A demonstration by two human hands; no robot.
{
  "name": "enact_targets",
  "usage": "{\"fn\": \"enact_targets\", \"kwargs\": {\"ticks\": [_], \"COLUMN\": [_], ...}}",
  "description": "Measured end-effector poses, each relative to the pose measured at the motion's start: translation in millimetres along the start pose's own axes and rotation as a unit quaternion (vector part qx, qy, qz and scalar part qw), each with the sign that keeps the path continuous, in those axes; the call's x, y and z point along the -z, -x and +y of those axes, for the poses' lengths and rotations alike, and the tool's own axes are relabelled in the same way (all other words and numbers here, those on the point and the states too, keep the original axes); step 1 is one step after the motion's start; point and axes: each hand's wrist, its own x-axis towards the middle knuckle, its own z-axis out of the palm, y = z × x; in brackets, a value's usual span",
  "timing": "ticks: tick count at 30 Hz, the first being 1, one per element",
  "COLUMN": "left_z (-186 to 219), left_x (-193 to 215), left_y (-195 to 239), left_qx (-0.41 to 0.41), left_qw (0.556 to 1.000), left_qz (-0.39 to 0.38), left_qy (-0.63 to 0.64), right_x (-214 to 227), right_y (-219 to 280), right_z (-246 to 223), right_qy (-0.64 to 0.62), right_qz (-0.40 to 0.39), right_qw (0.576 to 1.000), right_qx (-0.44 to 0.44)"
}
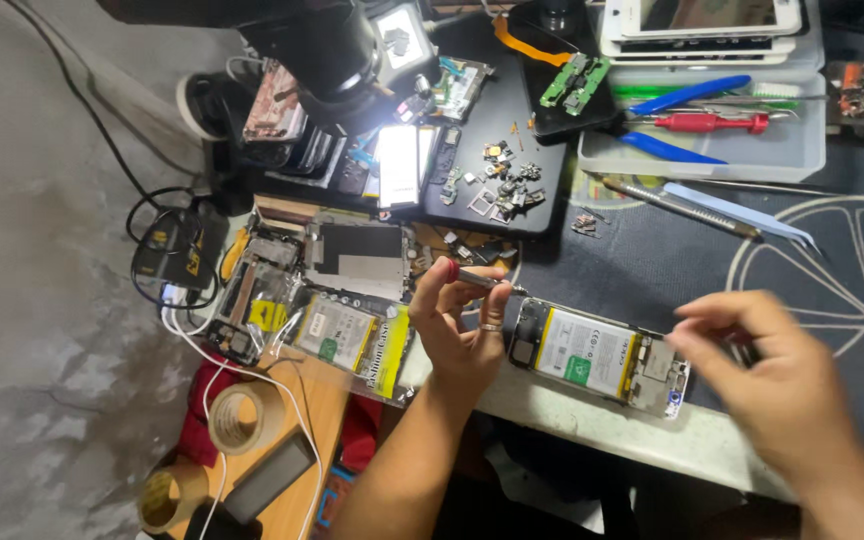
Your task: The person removes a battery from a disassembled smartphone, then installs a replacement battery and reconnects internal components. They use a screwdriver to secure the back cover and a metal prying tool to separate the screen from the frame, completing the reassembly of the device.
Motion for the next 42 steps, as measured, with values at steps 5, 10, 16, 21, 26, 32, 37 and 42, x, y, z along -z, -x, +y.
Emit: {"fn": "enact_targets", "kwargs": {"ticks": [5,10,16,21,26,32,37,42], "left_z": [-2.8,-5.3,-5.3,-4.5,-3.4,-2.3,-3.6,-5.5], "left_x": [-3.1,-1.9,-1.9,-1.8,-3.6,-4.4,-5.0,-4.2], "left_y": [2.5,6.8,6.6,2.9,3.3,3.9,6.7,9.8], "left_qx": [-0.013,-0.015,-0.013,-0.031,-0.035,-0.042,-0.042,-0.040], "left_qw": [1.000,1.000,1.000,0.999,0.999,0.999,0.999,0.999], "left_qz": [0.007,-0.003,-0.011,-0.023,-0.016,-0.011,-0.014,-0.026], "left_qy": [0.011,0.014,0.017,0.001,-0.002,-0.004,-0.003,0.003], "right_x": [-20.8,-51.1,-69.2,-77.6,-80.9,-81.9,-85.1,-87.4], "right_y": [14.4,39.5,47.0,49.6,51.0,52.1,51.1,54.4], "right_z": [-11.5,-23.1,-29.3,-30.9,-30.9,-36.3,-36.0,-32.5], "right_qy": [0.309,0.393,0.463,0.484,0.506,0.497,0.503,0.504], "right_qz": [-0.088,-0.069,-0.006,0.006,-0.013,0.027,0.012,0.009], "right_qw": [0.940,0.903,0.858,0.839,0.830,0.824,0.824,0.826], "right_qx": [0.114,0.161,0.220,0.247,0.233,0.271,0.258,0.252]}}
